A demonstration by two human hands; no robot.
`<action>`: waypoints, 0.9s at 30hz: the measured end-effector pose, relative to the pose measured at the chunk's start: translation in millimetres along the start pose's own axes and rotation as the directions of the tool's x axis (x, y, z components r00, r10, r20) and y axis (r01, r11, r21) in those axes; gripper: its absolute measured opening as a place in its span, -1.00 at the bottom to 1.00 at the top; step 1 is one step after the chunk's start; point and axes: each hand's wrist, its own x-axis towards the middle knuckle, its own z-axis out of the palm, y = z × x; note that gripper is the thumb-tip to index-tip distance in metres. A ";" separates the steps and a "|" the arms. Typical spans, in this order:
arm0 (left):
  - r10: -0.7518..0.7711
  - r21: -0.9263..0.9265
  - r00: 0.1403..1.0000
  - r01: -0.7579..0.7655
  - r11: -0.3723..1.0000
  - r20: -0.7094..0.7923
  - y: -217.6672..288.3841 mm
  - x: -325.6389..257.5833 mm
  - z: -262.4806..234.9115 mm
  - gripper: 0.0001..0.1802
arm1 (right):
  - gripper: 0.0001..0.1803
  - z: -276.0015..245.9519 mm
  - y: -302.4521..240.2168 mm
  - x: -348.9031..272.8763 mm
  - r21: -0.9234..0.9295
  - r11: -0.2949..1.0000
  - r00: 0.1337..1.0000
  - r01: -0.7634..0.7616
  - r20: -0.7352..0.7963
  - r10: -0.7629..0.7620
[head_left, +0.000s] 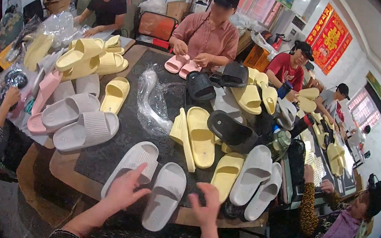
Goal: Organizing, pairing, and inspecting various plastic slippers on a workshop table.
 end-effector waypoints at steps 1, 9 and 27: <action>0.040 0.071 0.995 -0.033 0.997 -0.092 -5.4 2.5 -7.4 -0.25 | -0.51 12.9 -4.3 -4.6 0.023 0.999 0.993 0.050 0.102 -0.052; 0.440 0.325 0.834 -0.337 0.884 -0.332 -38.0 48.9 -42.5 -0.56 | -0.45 74.1 -10.1 16.6 -0.058 0.978 0.925 0.198 0.341 -0.167; 0.132 0.326 0.991 -0.122 0.938 -0.009 -32.9 94.1 12.1 -0.75 | -0.60 119.1 0.9 53.9 -0.195 0.980 0.960 0.047 0.279 0.010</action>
